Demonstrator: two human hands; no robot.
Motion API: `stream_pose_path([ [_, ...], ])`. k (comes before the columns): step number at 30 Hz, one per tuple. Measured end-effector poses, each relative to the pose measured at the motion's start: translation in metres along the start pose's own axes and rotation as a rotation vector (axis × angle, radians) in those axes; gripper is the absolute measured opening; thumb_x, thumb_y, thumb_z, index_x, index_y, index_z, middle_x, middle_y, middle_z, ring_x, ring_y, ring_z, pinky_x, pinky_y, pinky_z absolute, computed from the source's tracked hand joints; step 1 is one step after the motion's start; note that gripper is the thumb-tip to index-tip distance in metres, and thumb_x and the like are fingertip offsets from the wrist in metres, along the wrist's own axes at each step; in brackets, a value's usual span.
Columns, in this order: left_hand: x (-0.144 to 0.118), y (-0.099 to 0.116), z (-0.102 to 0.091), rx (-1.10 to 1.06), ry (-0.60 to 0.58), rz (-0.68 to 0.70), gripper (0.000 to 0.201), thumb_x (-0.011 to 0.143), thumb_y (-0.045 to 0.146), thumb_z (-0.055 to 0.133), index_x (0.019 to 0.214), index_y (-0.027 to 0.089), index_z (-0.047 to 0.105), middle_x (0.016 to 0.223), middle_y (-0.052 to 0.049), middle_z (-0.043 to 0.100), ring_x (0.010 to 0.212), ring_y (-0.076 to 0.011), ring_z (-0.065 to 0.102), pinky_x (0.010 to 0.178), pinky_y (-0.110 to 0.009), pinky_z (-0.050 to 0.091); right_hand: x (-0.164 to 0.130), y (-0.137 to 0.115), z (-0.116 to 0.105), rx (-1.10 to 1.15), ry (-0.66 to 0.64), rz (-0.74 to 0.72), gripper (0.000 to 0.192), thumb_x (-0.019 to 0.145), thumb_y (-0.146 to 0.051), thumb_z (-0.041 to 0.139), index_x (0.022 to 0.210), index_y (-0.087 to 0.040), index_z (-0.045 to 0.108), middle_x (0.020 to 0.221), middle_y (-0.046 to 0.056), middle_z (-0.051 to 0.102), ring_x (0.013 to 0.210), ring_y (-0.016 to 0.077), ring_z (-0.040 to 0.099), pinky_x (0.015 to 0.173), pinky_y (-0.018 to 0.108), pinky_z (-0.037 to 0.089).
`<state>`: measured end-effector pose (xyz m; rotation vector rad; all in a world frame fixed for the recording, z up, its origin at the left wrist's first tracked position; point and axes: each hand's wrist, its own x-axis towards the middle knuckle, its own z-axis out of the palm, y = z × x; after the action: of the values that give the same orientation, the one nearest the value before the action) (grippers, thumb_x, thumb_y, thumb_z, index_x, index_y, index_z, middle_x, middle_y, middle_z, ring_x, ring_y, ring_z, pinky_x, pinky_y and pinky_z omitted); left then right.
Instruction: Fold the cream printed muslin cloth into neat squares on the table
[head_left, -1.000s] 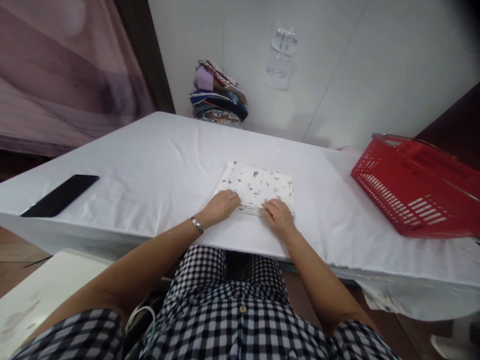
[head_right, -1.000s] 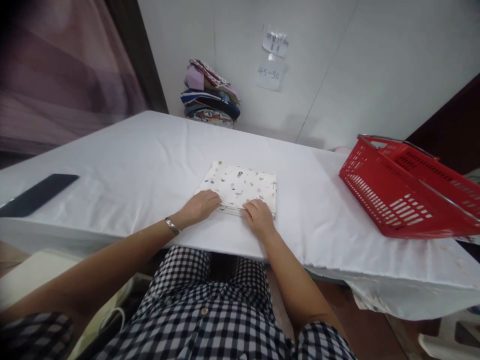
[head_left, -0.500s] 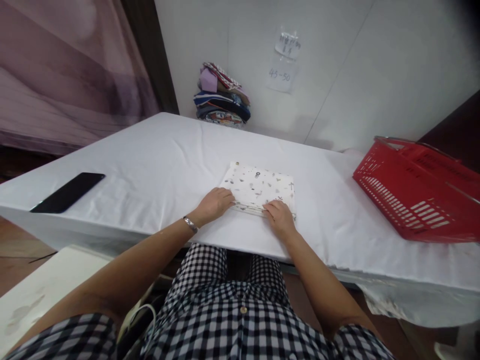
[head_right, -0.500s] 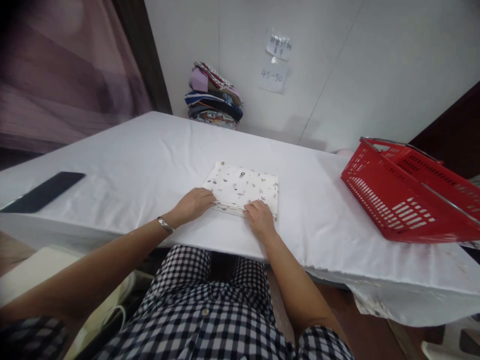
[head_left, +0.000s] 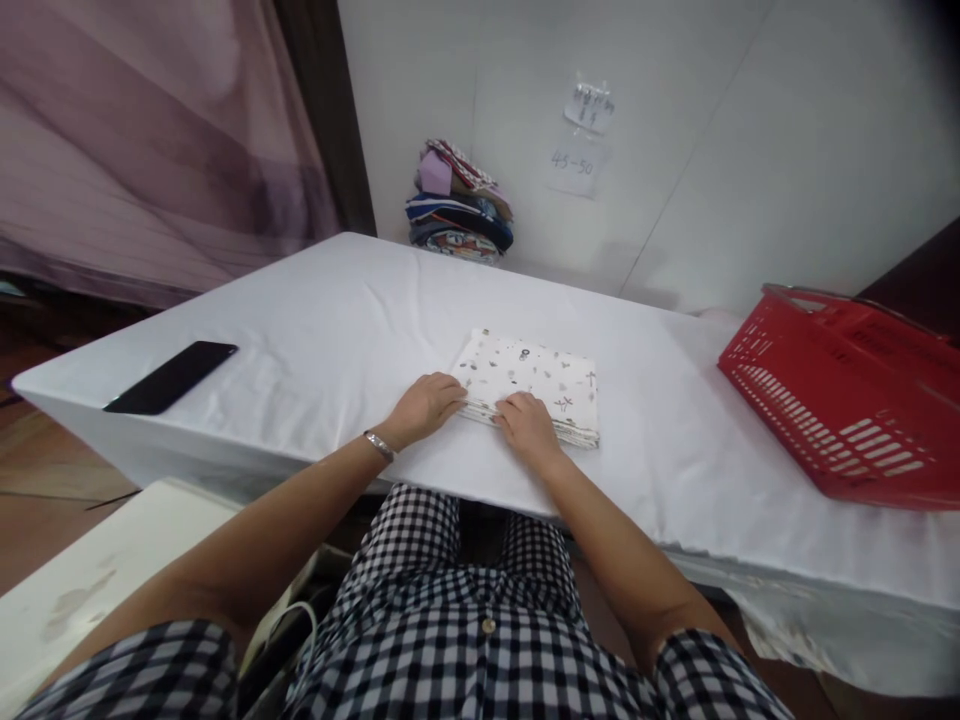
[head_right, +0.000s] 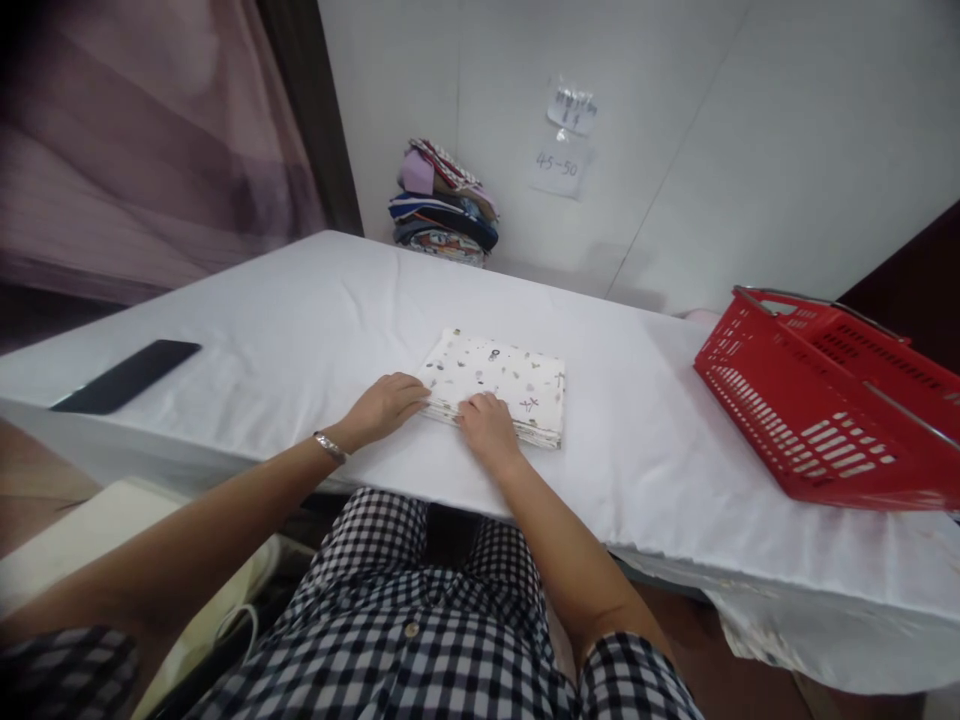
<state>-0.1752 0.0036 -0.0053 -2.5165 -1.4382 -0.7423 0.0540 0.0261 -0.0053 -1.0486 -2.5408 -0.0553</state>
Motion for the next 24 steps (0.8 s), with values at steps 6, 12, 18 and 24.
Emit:
stream_pose_path([
  [6,-0.011,-0.013,-0.001,-0.129,-0.002,-0.110,0.023,0.091,0.030,0.045,0.101,0.020,0.063,0.105,-0.008,0.061,0.100,-0.0210,0.054,0.087,-0.038,0.048,0.003,-0.005,0.003,0.022,-0.012,0.052,0.016,0.092,-0.028,0.052,0.096,-0.019,0.064,0.095,0.006,0.059,0.094,0.0217,0.047,0.077,0.033,0.034],
  [12,0.000,-0.004,-0.012,-0.242,-0.110,-0.274,0.012,0.082,0.025,0.051,0.090,0.020,0.059,0.097,-0.005,0.061,0.095,-0.0207,0.055,0.085,-0.037,0.047,0.004,-0.003,0.013,0.040,0.037,0.055,0.020,0.094,-0.028,0.047,0.089,-0.019,0.065,0.090,0.007,0.059,0.087,0.0209,0.047,0.075,0.033,0.034],
  [18,0.004,0.001,-0.019,-0.267,-0.150,-0.340,0.005,0.075,0.020,0.054,0.080,0.019,0.053,0.088,-0.003,0.059,0.085,-0.0190,0.054,0.077,-0.033,0.045,-0.001,-0.001,0.016,0.108,0.088,0.040,0.018,0.092,-0.030,0.050,0.088,-0.019,0.064,0.091,0.006,0.060,0.089,0.0207,0.049,0.077,0.032,0.035],
  [24,0.004,-0.002,-0.016,-0.271,-0.134,-0.347,0.007,0.074,0.019,0.057,0.076,0.020,0.051,0.084,-0.002,0.056,0.080,-0.0175,0.053,0.073,-0.031,0.044,0.016,-0.011,0.003,0.162,-0.011,0.104,0.021,0.091,-0.034,0.050,0.088,-0.019,0.066,0.087,0.005,0.060,0.085,0.0180,0.052,0.077,0.029,0.037],
])
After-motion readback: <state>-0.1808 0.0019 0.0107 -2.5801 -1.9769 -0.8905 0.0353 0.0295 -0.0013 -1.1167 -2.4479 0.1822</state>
